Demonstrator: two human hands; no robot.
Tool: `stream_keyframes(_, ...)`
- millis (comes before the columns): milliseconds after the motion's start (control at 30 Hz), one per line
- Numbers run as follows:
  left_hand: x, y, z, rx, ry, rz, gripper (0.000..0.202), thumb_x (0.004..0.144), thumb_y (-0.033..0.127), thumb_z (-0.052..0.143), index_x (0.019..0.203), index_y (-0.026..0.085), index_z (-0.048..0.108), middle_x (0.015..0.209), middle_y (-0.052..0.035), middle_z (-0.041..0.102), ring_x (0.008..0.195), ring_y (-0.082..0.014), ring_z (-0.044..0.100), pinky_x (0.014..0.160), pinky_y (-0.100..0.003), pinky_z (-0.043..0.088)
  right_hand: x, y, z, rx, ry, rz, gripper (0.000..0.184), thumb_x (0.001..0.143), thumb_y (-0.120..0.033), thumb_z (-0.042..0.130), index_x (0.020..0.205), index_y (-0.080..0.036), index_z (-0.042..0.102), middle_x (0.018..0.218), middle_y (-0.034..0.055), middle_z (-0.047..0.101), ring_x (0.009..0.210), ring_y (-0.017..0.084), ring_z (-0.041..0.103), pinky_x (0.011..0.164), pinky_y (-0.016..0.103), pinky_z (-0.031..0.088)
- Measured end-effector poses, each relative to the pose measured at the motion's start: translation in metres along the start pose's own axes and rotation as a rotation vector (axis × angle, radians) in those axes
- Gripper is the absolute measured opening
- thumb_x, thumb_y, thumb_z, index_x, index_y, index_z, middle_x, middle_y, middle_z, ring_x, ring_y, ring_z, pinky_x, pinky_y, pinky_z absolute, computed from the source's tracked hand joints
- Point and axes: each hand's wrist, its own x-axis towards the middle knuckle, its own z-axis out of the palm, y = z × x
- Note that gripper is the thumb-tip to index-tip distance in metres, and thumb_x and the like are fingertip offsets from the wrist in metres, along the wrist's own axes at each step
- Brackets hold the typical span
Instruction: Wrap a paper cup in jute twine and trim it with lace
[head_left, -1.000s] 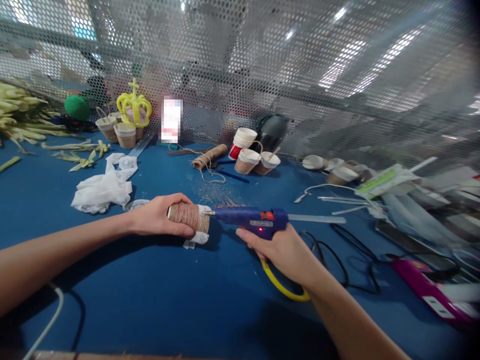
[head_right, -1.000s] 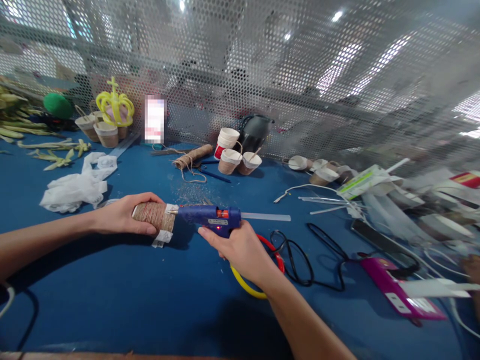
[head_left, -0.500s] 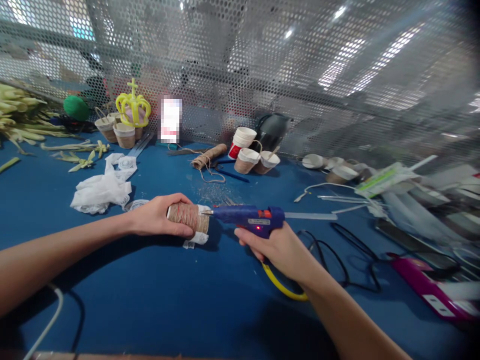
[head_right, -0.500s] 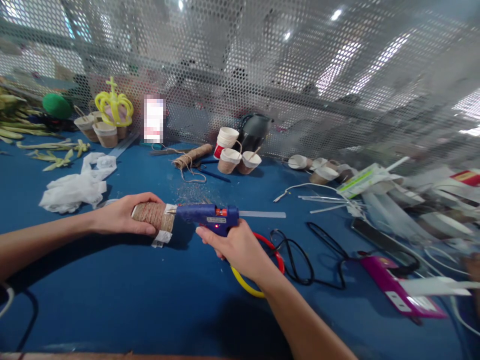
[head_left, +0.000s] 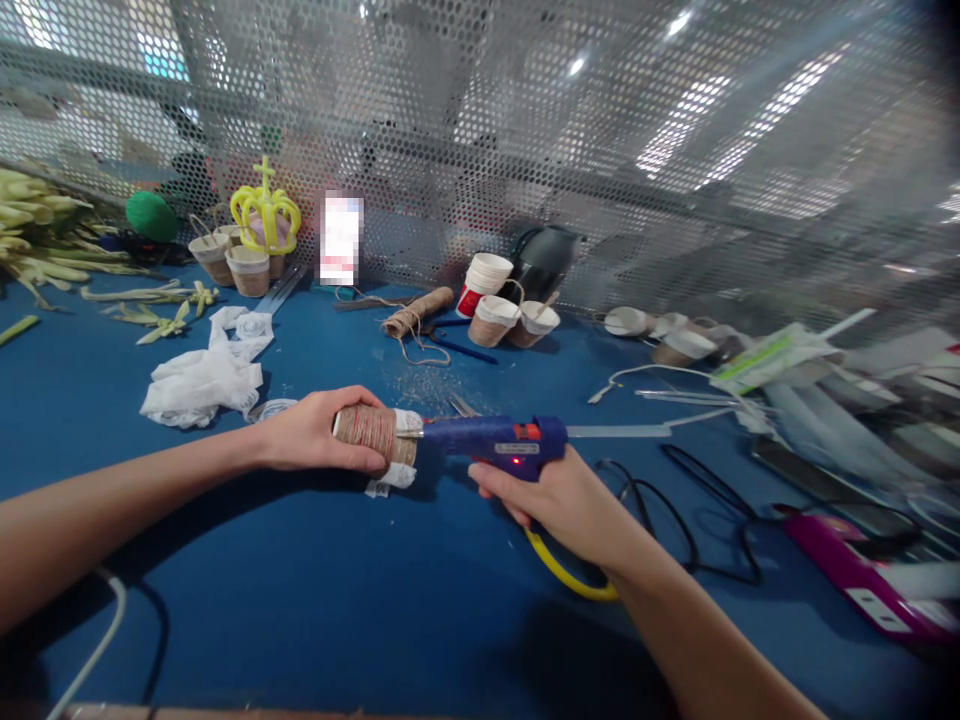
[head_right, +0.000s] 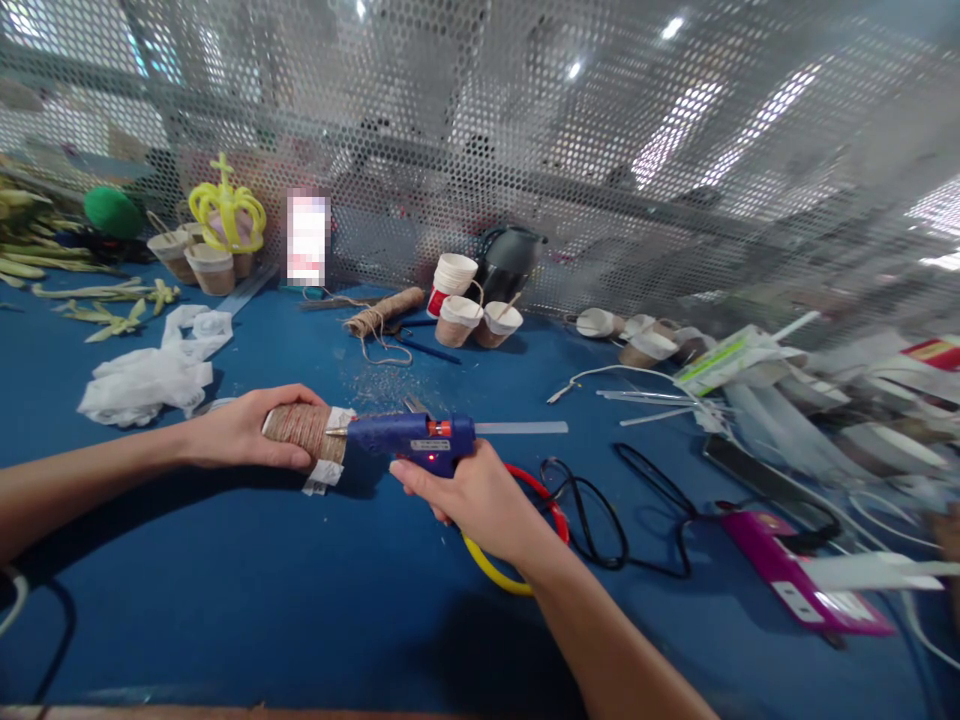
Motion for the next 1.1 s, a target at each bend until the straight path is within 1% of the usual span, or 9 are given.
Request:
stream_keyframes(100,0.0001,0.001,0.0,-0.029,-0.007,-0.021,0.052,0.064,0.044,0.067,0.104,0.017,0.05,0.087,-0.0019,0.059,0.073,-0.0151,0.054,0.064,-0.026,0.044,-0.0025,-0.0009,-0.0017,-0.008,0.005,0.02,0.029,0.071,-0.04,0.059,0.054,-0.017,0.053,0.038,-0.0052,0.043,0.037,0.008,0.042,0.041,0.022,0.038)
stream_keyframes(267,-0.0015,0.0044,0.0003,-0.055,0.006,-0.024,0.05,0.064,0.042,0.067,0.104,0.016,0.051,0.087,-0.0021,0.059,0.073,-0.0147,0.053,0.065,-0.026,0.043,-0.0015,0.0046,-0.0048,-0.017,0.068,-0.043,0.035,0.075,-0.044,0.054,0.053,-0.017,0.052,0.038,-0.0048,0.043,0.039,0.009,0.045,0.047,0.023,0.041)
stream_keyframes(433,-0.0008,0.0055,-0.0011,-0.109,-0.004,-0.039,0.049,0.064,0.042,0.066,0.103,0.016,0.051,0.086,-0.0022,0.059,0.072,-0.0148,0.053,0.064,-0.026,0.043,-0.0005,0.0042,-0.0029,-0.027,0.03,-0.014,0.036,0.074,-0.044,0.055,0.051,-0.018,0.05,0.037,-0.0046,0.043,0.038,0.009,0.044,0.045,0.023,0.041)
stream_keyframes(600,0.0003,0.0059,-0.0024,-0.118,-0.001,-0.064,0.049,0.064,0.044,0.065,0.102,0.015,0.052,0.087,-0.0031,0.059,0.073,-0.0152,0.053,0.065,-0.027,0.043,-0.0028,-0.0001,-0.0006,0.018,0.074,0.033,0.032,0.069,-0.043,0.059,0.053,-0.019,0.048,0.04,-0.0044,0.046,0.038,0.009,0.044,0.04,0.022,0.04)
stream_keyframes(767,0.001,0.0037,-0.0016,-0.165,0.02,-0.066,0.049,0.065,0.045,0.063,0.101,0.015,0.052,0.085,-0.0032,0.059,0.073,-0.0154,0.053,0.065,-0.027,0.043,-0.0038,0.0005,-0.0011,-0.013,0.068,0.003,0.033,0.07,-0.043,0.059,0.05,-0.019,0.046,0.041,-0.0027,0.049,0.039,0.01,0.046,0.039,0.023,0.04)
stream_keyframes(967,0.001,0.0023,-0.0021,-0.173,0.029,-0.058,0.046,0.067,0.047,0.06,0.099,0.015,0.053,0.087,-0.0039,0.06,0.076,-0.0162,0.054,0.066,-0.027,0.043,-0.0041,0.0038,-0.0026,-0.018,0.043,-0.038,0.036,0.073,-0.045,0.056,0.05,-0.018,0.049,0.037,-0.0043,0.045,0.037,0.009,0.045,0.043,0.023,0.041)
stream_keyframes(1033,0.0009,0.0027,-0.0022,-0.164,0.028,-0.054,0.047,0.067,0.048,0.06,0.099,0.015,0.053,0.088,-0.0039,0.06,0.077,-0.0167,0.054,0.067,-0.027,0.043,-0.004,0.004,-0.0027,-0.017,0.032,-0.038,0.038,0.074,-0.045,0.055,0.048,-0.018,0.049,0.037,-0.0043,0.044,0.038,0.009,0.044,0.045,0.023,0.041)
stream_keyframes(1100,0.0009,0.0035,-0.0021,-0.15,0.03,-0.055,0.048,0.066,0.049,0.06,0.099,0.015,0.054,0.088,-0.0039,0.06,0.077,-0.0172,0.054,0.067,-0.027,0.043,-0.0038,0.0041,-0.0025,-0.012,0.025,-0.026,0.039,0.074,-0.045,0.056,0.048,-0.018,0.048,0.037,-0.0042,0.044,0.038,0.009,0.044,0.044,0.023,0.041)
